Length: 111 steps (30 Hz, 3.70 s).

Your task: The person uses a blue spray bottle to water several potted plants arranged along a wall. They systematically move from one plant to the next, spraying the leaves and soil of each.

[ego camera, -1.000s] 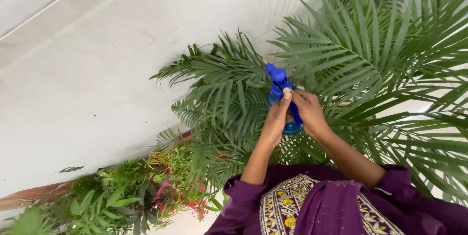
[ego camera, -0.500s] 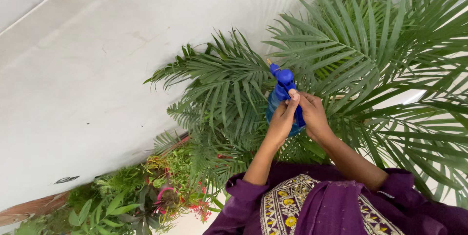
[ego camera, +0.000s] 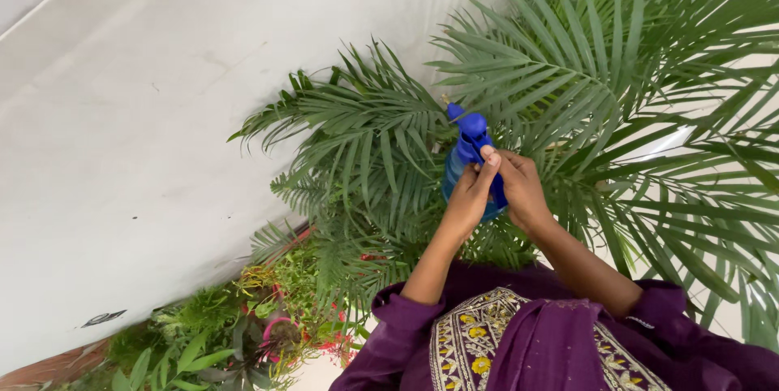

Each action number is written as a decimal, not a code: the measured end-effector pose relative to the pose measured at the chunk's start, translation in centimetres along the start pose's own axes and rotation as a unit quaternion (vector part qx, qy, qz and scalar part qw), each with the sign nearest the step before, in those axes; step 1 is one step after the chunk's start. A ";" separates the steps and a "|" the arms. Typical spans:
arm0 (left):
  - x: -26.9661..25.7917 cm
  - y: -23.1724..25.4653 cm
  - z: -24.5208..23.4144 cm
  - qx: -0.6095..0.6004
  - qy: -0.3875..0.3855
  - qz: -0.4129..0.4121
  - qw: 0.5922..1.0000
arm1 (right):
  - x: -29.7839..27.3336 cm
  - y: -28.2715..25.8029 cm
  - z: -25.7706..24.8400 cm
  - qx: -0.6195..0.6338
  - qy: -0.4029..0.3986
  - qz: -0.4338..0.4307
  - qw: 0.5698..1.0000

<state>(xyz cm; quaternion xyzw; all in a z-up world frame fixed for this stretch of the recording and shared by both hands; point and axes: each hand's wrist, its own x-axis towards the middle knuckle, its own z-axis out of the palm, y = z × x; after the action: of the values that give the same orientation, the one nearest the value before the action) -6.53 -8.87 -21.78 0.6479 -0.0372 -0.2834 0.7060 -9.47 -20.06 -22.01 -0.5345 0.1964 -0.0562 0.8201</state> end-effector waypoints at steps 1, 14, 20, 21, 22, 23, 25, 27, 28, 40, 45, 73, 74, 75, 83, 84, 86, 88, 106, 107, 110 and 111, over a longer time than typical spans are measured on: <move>-0.3 0.1 0.1 -0.019 -0.010 -0.007 1.000 | -0.3 0.1 0.0 0.003 0.007 0.006 1.000; -3.4 -0.3 -1.2 -0.005 -0.018 -0.018 1.000 | -3.7 1.2 0.9 -0.007 0.011 -0.020 1.000; -5.3 1.1 -2.3 -0.035 0.013 -0.012 0.999 | -5.4 1.2 3.2 -0.028 0.001 -0.017 0.999; -5.5 1.1 -2.7 -0.009 0.023 -0.002 1.000 | -5.6 1.1 3.7 -0.021 -0.002 -0.018 1.000; -5.7 1.0 -3.1 0.015 0.027 0.004 1.000 | -5.7 1.2 4.2 -0.022 0.002 -0.024 0.999; -5.9 0.9 -3.6 0.038 0.030 0.011 0.999 | -5.7 1.3 4.7 -0.022 0.006 -0.029 0.999; -6.2 0.9 -4.0 0.047 0.025 0.037 0.998 | -5.8 1.2 5.3 -0.022 0.007 -0.039 0.999; -6.6 0.8 -4.2 0.019 0.018 0.073 0.997 | -5.6 1.5 5.6 -0.022 -0.008 -0.043 0.999; -6.7 0.8 -4.5 0.016 0.017 0.075 0.997 | -5.7 1.7 5.7 -0.036 -0.016 -0.047 0.998; -9.3 1.5 -7.7 0.047 0.068 0.087 0.993 | -6.5 2.8 8.6 -0.086 -0.074 -0.046 0.992; -10.8 2.8 -8.9 0.123 0.060 0.056 0.989 | -7.0 2.7 10.0 -0.037 -0.081 -0.025 0.996; -17.9 0.5 -13.7 0.056 0.073 0.086 0.992 | -14.0 6.1 14.5 -0.088 -0.098 -0.037 0.991; -18.2 0.3 -13.9 0.060 0.071 0.068 0.993 | -14.5 6.4 14.6 -0.073 -0.093 -0.013 0.993; -18.4 0.2 -14.1 0.064 0.068 0.050 0.994 | -14.9 6.7 14.7 -0.058 -0.089 0.011 0.994; -19.6 -1.4 -13.8 0.127 0.047 0.059 0.989 | -16.4 8.4 13.9 -0.057 -0.041 -0.029 0.997; -19.7 -1.4 -13.7 0.132 0.052 0.055 0.988 | -16.6 8.5 13.8 -0.063 -0.034 -0.031 0.997; -20.0 -1.3 -13.5 0.095 0.042 0.047 0.993 | -17.1 8.7 13.6 -0.082 -0.022 -0.025 0.996; -20.1 -1.4 -13.5 0.072 0.035 0.038 0.996 | -17.5 8.9 13.4 -0.096 -0.008 -0.020 0.995; -19.4 -3.0 -9.6 0.067 0.048 0.052 0.995 | -17.9 7.6 9.9 -0.146 -0.002 -0.077 0.986; -19.1 -3.1 -8.8 0.062 0.039 0.067 0.995 | -17.8 7.1 9.2 -0.168 0.004 -0.089 0.982; -18.6 -3.2 -5.7 0.057 0.017 0.078 0.995 | -17.7 5.7 6.4 -0.173 0.023 -0.091 0.980; -18.3 -3.3 -4.7 0.056 0.011 0.074 0.996 | -17.6 5.5 5.6 -0.164 0.029 -0.085 0.982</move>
<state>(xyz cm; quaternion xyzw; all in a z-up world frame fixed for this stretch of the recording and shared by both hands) -21.03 3.60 -19.83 0.6852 -0.0934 -0.2202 0.6880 -24.10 -7.66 -20.36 -0.6744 0.1808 -0.1083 0.7077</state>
